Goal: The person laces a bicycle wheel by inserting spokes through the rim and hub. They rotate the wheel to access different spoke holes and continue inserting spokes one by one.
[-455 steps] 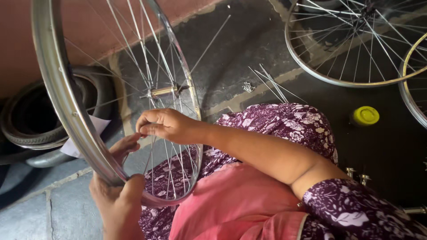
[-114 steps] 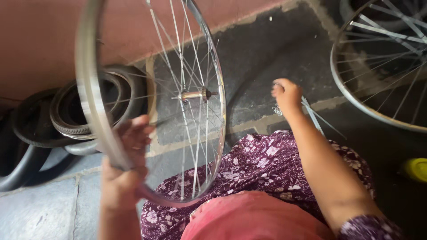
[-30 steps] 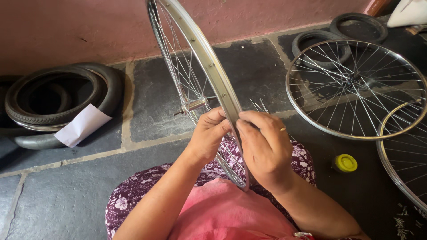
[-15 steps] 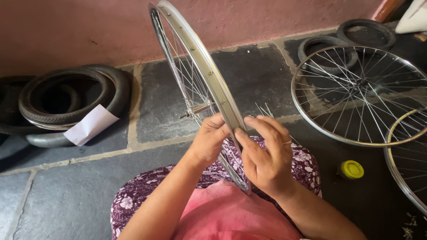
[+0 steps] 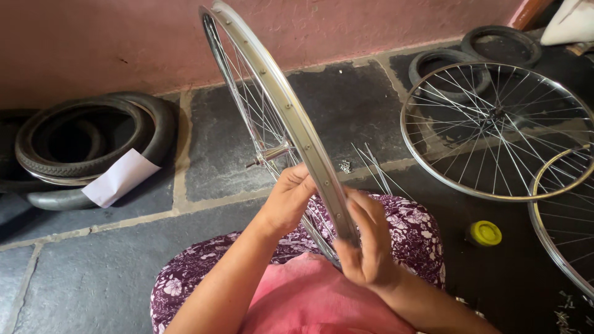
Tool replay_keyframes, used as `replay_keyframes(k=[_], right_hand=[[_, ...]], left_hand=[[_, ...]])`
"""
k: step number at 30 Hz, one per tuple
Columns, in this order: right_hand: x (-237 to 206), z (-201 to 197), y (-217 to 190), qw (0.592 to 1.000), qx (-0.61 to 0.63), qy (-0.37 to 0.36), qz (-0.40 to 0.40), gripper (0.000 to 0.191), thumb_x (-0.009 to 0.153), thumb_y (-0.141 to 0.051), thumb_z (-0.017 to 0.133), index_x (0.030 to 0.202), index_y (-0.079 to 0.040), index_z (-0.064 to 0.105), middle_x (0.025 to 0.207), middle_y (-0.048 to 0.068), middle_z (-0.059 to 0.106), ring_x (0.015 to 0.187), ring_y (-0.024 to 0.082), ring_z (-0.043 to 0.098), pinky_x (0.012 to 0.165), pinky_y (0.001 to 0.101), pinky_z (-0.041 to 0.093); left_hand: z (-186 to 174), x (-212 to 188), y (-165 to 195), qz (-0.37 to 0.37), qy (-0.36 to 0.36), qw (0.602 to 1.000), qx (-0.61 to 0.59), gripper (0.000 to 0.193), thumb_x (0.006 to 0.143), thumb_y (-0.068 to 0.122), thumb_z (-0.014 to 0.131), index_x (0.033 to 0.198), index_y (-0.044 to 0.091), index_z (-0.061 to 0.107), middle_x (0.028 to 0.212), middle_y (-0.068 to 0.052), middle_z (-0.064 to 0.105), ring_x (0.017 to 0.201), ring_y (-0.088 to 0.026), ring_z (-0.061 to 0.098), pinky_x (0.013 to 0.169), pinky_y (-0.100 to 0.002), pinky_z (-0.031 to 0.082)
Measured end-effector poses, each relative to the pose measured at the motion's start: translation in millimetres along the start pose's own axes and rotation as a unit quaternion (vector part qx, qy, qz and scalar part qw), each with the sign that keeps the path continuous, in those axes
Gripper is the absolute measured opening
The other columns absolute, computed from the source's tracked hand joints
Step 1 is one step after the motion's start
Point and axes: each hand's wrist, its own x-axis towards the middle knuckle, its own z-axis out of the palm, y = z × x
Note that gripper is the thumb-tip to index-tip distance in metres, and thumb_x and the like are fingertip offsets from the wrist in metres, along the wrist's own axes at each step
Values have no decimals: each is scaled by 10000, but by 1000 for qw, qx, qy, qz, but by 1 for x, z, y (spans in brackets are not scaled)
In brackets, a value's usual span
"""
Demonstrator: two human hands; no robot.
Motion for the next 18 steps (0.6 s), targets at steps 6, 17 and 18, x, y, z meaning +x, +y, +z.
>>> replay_keyframes(k=[6, 17, 18], right_hand=[[-46, 3, 5, 994, 95, -43, 22, 808, 972, -24, 612, 1609, -102, 122, 1552, 288, 333, 1434, 386, 432, 1210, 504, 354], [-67, 12, 14, 994, 103, -32, 35, 782, 977, 18, 582, 1603, -80, 123, 1567, 279, 332, 1437, 375, 425, 1230, 507, 331], [-70, 12, 15, 993, 105, -33, 41, 781, 977, 21, 583, 1602, -78, 126, 1566, 280, 332, 1434, 365, 433, 1222, 499, 343]], left_hand=[[0, -2, 3, 11, 12, 1000, -11, 205, 981, 203, 709, 1124, 59, 685, 1019, -7, 699, 966, -117, 639, 902, -311, 526], [-3, -4, 4, 9, 9, 1000, -14, 229, 940, 219, 734, 1114, 79, 684, 1029, 3, 704, 978, -121, 647, 921, -314, 522], [-3, -4, 3, 6, 9, 1000, -6, 224, 977, 227, 722, 1126, 63, 692, 1040, -9, 701, 989, -127, 641, 933, -321, 517]])
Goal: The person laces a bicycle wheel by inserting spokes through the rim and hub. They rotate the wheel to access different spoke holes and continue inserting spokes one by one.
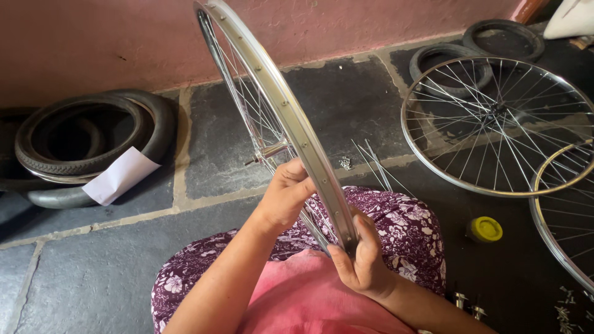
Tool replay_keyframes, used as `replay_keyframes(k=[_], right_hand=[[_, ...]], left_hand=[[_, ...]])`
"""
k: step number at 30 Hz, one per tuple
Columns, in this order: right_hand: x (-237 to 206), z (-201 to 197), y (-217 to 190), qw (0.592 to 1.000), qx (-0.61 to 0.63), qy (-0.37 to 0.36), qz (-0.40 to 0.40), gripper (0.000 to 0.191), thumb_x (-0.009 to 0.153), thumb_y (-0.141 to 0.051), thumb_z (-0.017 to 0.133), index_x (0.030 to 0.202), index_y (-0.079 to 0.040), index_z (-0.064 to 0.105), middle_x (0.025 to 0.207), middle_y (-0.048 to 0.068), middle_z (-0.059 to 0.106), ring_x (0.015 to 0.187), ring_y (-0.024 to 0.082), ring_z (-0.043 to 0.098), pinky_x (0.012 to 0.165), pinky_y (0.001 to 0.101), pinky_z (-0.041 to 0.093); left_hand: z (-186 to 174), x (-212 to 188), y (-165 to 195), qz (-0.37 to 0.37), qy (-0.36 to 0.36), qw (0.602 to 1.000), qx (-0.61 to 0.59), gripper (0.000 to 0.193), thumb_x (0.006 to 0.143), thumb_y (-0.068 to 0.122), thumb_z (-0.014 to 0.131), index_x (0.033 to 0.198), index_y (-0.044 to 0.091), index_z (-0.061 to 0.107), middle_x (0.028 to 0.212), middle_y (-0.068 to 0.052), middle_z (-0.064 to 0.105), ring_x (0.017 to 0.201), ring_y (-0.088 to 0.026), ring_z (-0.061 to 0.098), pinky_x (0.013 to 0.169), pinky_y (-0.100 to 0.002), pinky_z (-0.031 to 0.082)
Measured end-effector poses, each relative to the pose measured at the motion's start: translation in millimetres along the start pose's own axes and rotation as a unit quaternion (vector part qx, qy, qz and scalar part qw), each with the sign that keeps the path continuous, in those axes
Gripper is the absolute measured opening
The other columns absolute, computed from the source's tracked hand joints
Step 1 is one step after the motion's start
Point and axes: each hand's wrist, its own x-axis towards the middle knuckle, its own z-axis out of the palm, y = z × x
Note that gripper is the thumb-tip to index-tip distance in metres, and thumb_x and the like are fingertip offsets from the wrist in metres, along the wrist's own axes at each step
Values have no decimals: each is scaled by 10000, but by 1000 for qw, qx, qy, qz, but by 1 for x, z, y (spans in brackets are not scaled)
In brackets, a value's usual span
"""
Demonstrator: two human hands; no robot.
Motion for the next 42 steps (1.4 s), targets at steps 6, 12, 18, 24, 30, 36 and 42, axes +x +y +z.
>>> replay_keyframes(k=[6, 12, 18, 24, 30, 36, 42], right_hand=[[4, 9, -1, 988, 135, -1, 77, 777, 1050, 35, 565, 1645, -70, 76, 1561, 234, 433, 1413, 287, 524, 1207, 442, 414], [58, 39, -18, 978, 181, -14, 104, 830, 1048, -137, 630, 1650, -75, 61, 1652, 249, 259, 1543, 372, 328, 1261, 494, 326], [66, 60, -23, 978, -6, -205, 25, 745, 977, -453, 623, 1562, -61, 382, 1663, 243, 230, 1554, 442, 201, 1258, 593, 181], [59, 93, 99, 981, -32, -54, 181, 490, 952, -200, 611, 1418, -57, 556, 1508, 163, 505, 1468, 294, 453, 1265, 485, 349], [102, 104, 236, 805, 239, 169, 516, 444, 910, -186, 703, 1323, -69, 588, 1255, 76, 673, 1095, 178, 611, 892, 327, 484], [138, 147, 241, 950, 54, 130, 279, 227, 835, -153, 849, 979, -46, 709, 850, 49, 737, 778, 130, 673, 702, 289, 553], [157, 141, 189, 973, 36, 143, 180, 278, 880, -47, 762, 1112, -71, 611, 916, 50, 727, 823, 151, 744, 734, 286, 587]], left_hand=[[6, 0, 6, 29, 25, 995, 90, 308, 1138, 292, 603, 1212, 7, 690, 1261, -76, 596, 1171, -160, 565, 1044, -357, 458], [20, -7, 50, 129, 178, 950, 223, 593, 1071, 463, 476, 1517, 72, 487, 1541, -98, 512, 1443, -162, 459, 1225, -328, 324], [7, -40, 123, 22, 306, 892, 332, 544, 814, 123, 758, 1302, 18, 541, 1292, -88, 657, 1151, -172, 592, 978, -345, 496], [-23, -65, 166, 3, 271, 864, 425, 455, 751, -93, 522, 1194, -12, 582, 1196, -106, 707, 1131, -141, 599, 1051, -311, 449], [-33, -64, 166, 11, 248, 888, 386, 437, 701, -111, 494, 1119, 8, 546, 1187, -127, 697, 1172, -165, 611, 1193, -360, 406], [-25, -68, 159, 6, 248, 889, 385, 432, 711, -109, 480, 1118, 6, 570, 1173, -125, 702, 1221, -190, 631, 1207, -405, 399], [-25, -69, 155, 12, 228, 891, 391, 433, 719, -110, 485, 1130, -2, 569, 1181, -134, 701, 1208, -188, 611, 1218, -410, 386]])
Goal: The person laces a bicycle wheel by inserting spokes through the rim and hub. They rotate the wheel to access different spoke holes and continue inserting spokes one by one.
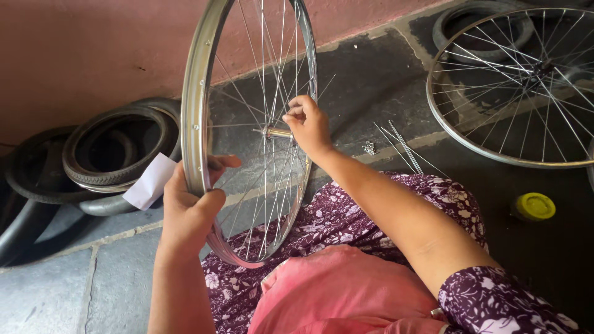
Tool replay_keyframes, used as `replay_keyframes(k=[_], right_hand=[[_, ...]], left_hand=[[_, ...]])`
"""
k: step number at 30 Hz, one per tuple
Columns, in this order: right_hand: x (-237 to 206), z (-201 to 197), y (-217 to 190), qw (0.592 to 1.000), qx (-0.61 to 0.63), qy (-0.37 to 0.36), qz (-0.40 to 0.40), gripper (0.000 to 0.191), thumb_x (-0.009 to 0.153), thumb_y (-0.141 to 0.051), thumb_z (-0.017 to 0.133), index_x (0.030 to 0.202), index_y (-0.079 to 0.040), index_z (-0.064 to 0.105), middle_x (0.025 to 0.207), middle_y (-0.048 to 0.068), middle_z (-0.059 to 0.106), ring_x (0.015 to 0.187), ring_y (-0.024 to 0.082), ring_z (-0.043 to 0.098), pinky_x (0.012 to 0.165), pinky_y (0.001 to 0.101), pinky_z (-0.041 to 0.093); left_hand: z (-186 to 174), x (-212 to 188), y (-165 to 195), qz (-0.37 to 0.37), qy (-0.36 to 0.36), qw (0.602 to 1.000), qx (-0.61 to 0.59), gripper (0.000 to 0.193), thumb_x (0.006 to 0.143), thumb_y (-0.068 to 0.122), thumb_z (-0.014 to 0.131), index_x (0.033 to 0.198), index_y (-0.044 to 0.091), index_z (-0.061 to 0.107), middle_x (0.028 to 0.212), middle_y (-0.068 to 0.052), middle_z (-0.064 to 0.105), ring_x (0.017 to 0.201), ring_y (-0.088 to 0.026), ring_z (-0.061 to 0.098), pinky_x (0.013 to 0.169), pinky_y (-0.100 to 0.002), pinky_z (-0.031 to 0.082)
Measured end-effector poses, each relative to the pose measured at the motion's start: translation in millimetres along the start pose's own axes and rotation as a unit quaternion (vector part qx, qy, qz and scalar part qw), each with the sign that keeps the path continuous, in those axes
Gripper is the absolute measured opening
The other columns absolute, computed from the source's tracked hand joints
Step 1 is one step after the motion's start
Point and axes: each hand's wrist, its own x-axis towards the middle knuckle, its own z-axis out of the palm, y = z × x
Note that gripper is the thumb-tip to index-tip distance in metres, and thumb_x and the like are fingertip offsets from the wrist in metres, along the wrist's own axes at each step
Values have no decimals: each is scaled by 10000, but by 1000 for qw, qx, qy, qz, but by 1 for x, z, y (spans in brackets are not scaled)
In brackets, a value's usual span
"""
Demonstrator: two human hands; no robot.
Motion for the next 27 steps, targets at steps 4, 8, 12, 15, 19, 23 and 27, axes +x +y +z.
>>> replay_keyframes(k=[4, 8, 12, 15, 19, 23, 27], right_hand=[[-12, -15, -47, 978, 11, -28, -208, 425, 982, 27, 683, 1358, -100, 531, 1021, 72, 665, 913, 196, 701, 805, 335, 580], [-15, -20, -85, 937, -117, -95, -315, 592, 989, 55, 606, 1513, -191, 482, 1124, 85, 671, 969, 242, 695, 841, 341, 598], [-15, -20, -109, 933, -148, -129, -301, 685, 975, 70, 574, 1568, -248, 446, 1086, 49, 642, 933, 221, 666, 865, 339, 595], [-16, -19, -117, 921, -181, -145, -313, 659, 994, 35, 604, 1564, -259, 451, 1044, 37, 626, 906, 209, 655, 845, 341, 591], [-16, -15, -115, 914, -222, -114, -320, 709, 943, 71, 558, 1579, -220, 440, 1065, 45, 631, 938, 215, 663, 864, 346, 602], [-5, -19, -105, 915, -239, -84, -314, 347, 1015, -30, 655, 1354, -71, 595, 990, 71, 635, 869, 208, 666, 771, 337, 604], [9, -30, -99, 903, -334, -73, -262, 135, 977, -156, 747, 925, -91, 641, 860, 81, 643, 778, 228, 661, 653, 379, 576]], left_hand=[[0, 1, -1, -5, 10, 1000, -1, 431, 708, -103, 485, 1117, -1, 575, 1167, -127, 710, 1202, -183, 628, 1196, -407, 398], [1, 0, -1, -2, 7, 1000, -14, 425, 717, -107, 485, 1120, -2, 566, 1181, -128, 709, 1198, -175, 614, 1208, -404, 388], [1, -1, 0, -7, 18, 1000, 4, 431, 714, -109, 482, 1121, 2, 571, 1179, -140, 711, 1193, -171, 615, 1191, -382, 392], [3, -3, 0, -6, 18, 1000, -15, 425, 719, -107, 482, 1122, 2, 561, 1189, -144, 707, 1209, -175, 612, 1175, -358, 392], [9, -4, -3, -6, 12, 1000, -5, 421, 717, -99, 499, 1122, -2, 562, 1195, -136, 708, 1207, -179, 613, 1117, -336, 407], [15, -6, -8, 13, 0, 1000, 25, 426, 712, -89, 500, 1121, 1, 571, 1177, -138, 721, 1186, -180, 625, 1119, -336, 417], [18, -10, -13, 24, -6, 1000, 16, 416, 714, -87, 504, 1116, 0, 569, 1199, -137, 717, 1186, -175, 611, 1113, -334, 415]])
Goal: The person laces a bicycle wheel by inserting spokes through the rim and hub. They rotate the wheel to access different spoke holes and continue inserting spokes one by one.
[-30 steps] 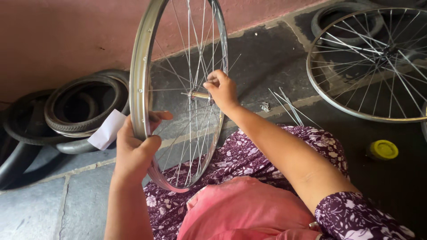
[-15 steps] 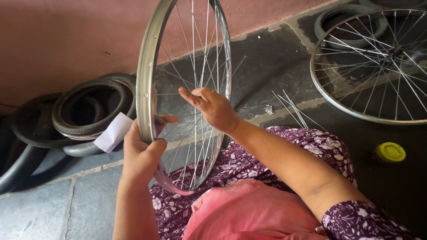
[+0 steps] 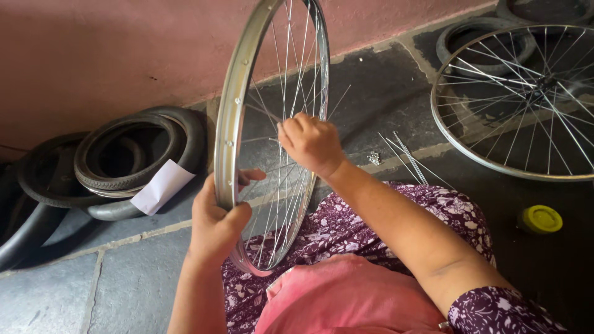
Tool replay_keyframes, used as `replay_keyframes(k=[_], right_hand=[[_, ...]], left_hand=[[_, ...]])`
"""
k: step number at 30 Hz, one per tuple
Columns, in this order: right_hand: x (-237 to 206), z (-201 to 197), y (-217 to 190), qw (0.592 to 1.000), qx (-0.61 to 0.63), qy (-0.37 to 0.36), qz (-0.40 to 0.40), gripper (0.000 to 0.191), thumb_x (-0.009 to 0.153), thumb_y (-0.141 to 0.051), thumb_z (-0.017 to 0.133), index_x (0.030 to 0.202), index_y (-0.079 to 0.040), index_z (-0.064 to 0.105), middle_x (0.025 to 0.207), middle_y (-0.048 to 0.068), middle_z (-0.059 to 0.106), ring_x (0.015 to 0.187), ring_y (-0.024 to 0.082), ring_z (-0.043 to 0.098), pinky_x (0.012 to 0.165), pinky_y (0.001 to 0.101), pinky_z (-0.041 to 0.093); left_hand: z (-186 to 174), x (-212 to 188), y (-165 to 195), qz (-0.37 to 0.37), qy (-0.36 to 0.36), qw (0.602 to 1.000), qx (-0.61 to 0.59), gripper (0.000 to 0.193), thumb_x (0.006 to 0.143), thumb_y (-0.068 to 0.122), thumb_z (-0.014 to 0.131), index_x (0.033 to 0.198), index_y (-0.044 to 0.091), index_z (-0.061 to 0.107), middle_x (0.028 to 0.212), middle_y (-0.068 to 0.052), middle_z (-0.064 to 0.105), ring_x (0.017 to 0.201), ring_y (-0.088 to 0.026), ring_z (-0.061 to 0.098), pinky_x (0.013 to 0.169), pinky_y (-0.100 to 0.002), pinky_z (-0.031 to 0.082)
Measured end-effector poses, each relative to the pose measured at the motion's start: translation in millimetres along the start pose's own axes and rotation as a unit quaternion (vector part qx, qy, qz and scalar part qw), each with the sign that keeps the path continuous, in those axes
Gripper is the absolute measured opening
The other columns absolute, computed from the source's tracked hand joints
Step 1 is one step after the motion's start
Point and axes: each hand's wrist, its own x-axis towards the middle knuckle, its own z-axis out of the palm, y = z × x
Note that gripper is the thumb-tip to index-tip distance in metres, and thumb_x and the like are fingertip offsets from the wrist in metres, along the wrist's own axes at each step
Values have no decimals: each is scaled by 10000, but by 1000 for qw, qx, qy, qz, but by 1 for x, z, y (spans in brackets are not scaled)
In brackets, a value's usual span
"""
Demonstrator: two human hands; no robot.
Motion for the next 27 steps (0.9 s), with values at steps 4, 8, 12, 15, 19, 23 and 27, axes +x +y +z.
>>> replay_keyframes(k=[4, 8, 12, 15, 19, 23, 27], right_hand=[[3, 0, 2, 998, 23, 2, 66, 125, 888, -169, 711, 903, -49, 678, 880, 130, 666, 834, 291, 662, 650, 405, 554], [-5, 10, -2, 846, 489, -100, 189, 118, 997, -143, 619, 1020, -63, 703, 1005, 71, 695, 963, 184, 682, 892, 337, 542], [-14, 23, 6, 612, 721, -105, 306, 147, 1037, -153, 598, 1069, -68, 714, 1078, 29, 692, 1076, 143, 615, 1053, 323, 436], [-14, 31, 14, 591, 731, -86, 330, 158, 1050, -175, 586, 1064, -73, 705, 1090, 11, 676, 1118, 133, 575, 1086, 322, 383], [-22, 32, 17, 608, 709, -119, 337, 156, 1046, -174, 558, 1050, -89, 689, 1088, 12, 665, 1147, 128, 560, 1109, 304, 349], [-34, 32, 15, 593, 738, -125, 295, 134, 1058, -147, 570, 1058, -83, 687, 1102, 11, 660, 1130, 140, 554, 1106, 332, 368], [-37, 33, 2, 609, 728, -167, 266, 126, 1067, -131, 576, 1038, -72, 684, 1145, 12, 652, 1125, 141, 556, 1092, 335, 393]], left_hand=[[3, -10, -8, 1, 18, 999, 30, 447, 703, -91, 496, 1130, -4, 593, 1178, -139, 727, 1143, -186, 609, 1062, -329, 432], [-1, -28, -29, 53, 31, 998, -8, 452, 711, -92, 470, 1146, -22, 573, 1202, -152, 718, 1228, -217, 627, 1102, -338, 435], [2, -61, -73, 37, 63, 997, -27, 451, 696, -94, 481, 1139, -36, 542, 1230, -167, 701, 1281, -247, 623, 1065, -347, 461], [24, -84, -111, 67, 74, 995, -12, 524, 721, -89, 537, 1241, -36, 566, 1289, -178, 688, 1177, -253, 649, 983, -354, 498], [50, -101, -124, 99, 68, 992, -47, 760, 767, -55, 588, 1483, -3, 338, 1479, -222, 497, 1347, -293, 466, 1102, -406, 369], [46, -73, -83, 191, 86, 978, 19, 926, 802, 51, 712, 1579, 57, 208, 1586, -190, 337, 1475, -287, 397, 1234, -438, 351], [21, -11, -26, 21, 59, 996, 70, 788, 742, 110, 765, 1446, 18, 424, 1350, -150, 583, 1271, -241, 548, 1096, -394, 439]])
